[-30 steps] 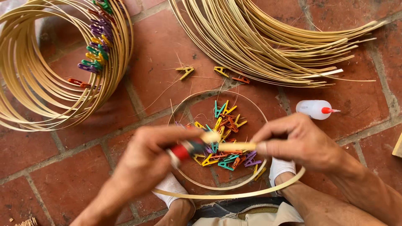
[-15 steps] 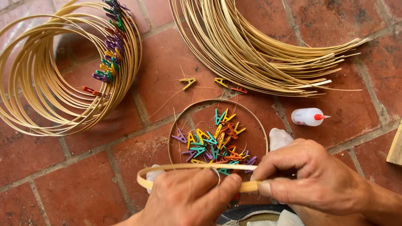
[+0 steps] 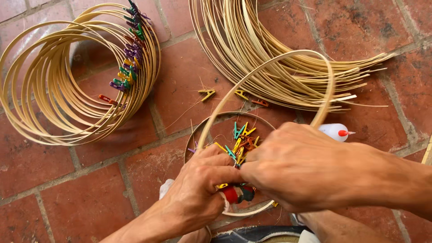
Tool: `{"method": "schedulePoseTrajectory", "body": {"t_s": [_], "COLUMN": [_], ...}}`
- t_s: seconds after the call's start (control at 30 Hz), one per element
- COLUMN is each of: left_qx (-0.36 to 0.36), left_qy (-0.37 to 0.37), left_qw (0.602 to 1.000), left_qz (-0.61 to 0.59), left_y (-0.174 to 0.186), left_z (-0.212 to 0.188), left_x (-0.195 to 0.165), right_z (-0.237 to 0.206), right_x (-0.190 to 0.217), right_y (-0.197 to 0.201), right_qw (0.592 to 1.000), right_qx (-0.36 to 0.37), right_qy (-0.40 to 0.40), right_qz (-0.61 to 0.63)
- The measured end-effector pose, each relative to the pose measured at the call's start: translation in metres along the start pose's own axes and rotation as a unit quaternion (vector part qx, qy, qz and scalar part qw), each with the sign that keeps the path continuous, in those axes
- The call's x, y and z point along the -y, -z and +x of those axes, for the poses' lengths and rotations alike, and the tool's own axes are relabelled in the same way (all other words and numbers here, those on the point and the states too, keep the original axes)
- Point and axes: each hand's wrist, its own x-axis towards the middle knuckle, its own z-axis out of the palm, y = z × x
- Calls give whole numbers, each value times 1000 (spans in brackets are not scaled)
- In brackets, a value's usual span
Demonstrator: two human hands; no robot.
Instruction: The person sits on a tiled floor and assembles bamboo strips into circular frames. They apply glue to the ends of the strips, join them to form a circle, and secure the joint with a colorful clothespin. The person repeats this process to create multiple bamboo rings.
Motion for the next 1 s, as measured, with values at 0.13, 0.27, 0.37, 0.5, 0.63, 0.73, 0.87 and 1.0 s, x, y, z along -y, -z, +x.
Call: {"method": "schedulePoseTrajectory", "body": {"t_s": [0.13, 0.27, 0.37, 0.5, 0.63, 0.73, 0.87, 1.0], "left_qx": [-21, -129, -194, -233, -250, -256, -249, -256], "left_qy": [35, 64, 70, 112, 129, 106, 118, 128], "left_qw": [999, 989, 974, 953, 921, 925, 928, 928], "left_qz": [25, -37, -96, -158, -270, -261, -253, -239], "left_y": [-20, -33, -34, -32, -26, -18, -10, -15], "left_z": [5, 4, -1, -10, -4, 2, -10, -17], "left_x": [25, 36, 45, 52, 50, 42, 25, 24], "right_z": [31, 33, -9, -83, -126, -124, -103, -96], "right_x": [-2, 0, -28, -100, -145, -157, -175, -188], "right_y": [10, 13, -30, -178, -308, -335, -317, -304], "right_qw": [968, 966, 872, 685, 583, 609, 630, 651], "right_qx": [209, -78, -439, -657, -675, -665, -647, -615], "right_qy": [-77, -10, -5, -313, -439, -409, -399, -417], "right_qz": [-112, -245, -214, -27, 111, 140, 162, 158]}}
